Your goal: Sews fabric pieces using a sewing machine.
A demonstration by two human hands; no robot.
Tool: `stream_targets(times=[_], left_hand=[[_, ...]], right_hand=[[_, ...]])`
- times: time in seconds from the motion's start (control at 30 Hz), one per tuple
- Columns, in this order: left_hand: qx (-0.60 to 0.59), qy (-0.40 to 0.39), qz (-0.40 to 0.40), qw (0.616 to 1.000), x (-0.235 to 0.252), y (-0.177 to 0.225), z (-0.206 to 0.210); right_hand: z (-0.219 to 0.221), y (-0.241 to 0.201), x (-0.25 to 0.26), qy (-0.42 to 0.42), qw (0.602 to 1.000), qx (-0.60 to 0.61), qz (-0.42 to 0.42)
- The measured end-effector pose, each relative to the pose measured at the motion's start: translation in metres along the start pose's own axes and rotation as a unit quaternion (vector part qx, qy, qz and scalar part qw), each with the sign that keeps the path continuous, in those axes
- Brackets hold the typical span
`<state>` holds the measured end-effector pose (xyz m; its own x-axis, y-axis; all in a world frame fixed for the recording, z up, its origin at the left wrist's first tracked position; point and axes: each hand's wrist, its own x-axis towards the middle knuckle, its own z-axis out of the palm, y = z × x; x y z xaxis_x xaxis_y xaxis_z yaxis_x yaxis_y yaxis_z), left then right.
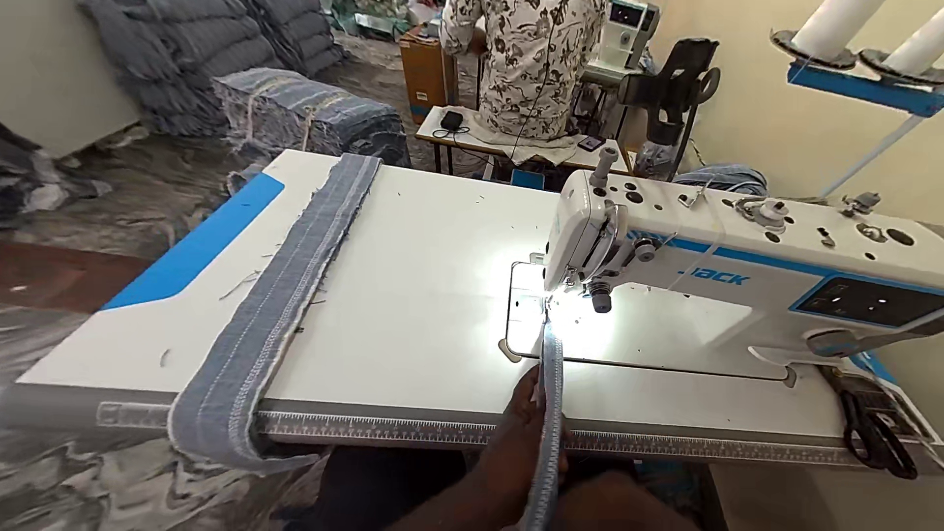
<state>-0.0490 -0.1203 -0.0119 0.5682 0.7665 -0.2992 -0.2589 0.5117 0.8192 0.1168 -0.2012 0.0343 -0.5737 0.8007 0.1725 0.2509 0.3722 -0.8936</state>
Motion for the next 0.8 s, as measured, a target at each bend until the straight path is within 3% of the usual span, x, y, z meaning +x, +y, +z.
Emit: stream_targets(times=[0.07,0.1,0.17,0.3,0.4,0.53,0.8], left_hand=[[0.119,-0.005,0.068,0.991,-0.014,-0.015,-0.013],[0.186,0.001,0.082,0.979,-0.02,-0.019,-0.015],[0.313,0.002,0.066,0.947,-0.027,-0.02,-0.015],[0.446,-0.033,0.017,0.894,-0.026,-0.009,-0.006],[0.463,-0.042,-0.004,0.886,-0.027,-0.002,0.0],[0.376,-0.05,0.035,0.925,-0.027,-0.012,-0.006],[0.222,-0.033,0.07,0.972,-0.021,-0.03,-0.005]], right_hand=[[-0.006,0.023,0.022,0.169,0.981,-0.03,0.093],[-0.012,0.031,0.039,0.261,0.95,-0.067,0.156],[-0.023,0.045,0.074,0.343,0.896,-0.136,0.247],[-0.04,0.068,0.128,0.328,0.852,-0.28,0.298],[-0.04,0.067,0.134,0.325,0.832,-0.348,0.286],[-0.029,0.066,0.118,0.278,0.834,-0.383,0.283],[-0.027,0.069,0.11,0.29,0.842,-0.358,0.28]])
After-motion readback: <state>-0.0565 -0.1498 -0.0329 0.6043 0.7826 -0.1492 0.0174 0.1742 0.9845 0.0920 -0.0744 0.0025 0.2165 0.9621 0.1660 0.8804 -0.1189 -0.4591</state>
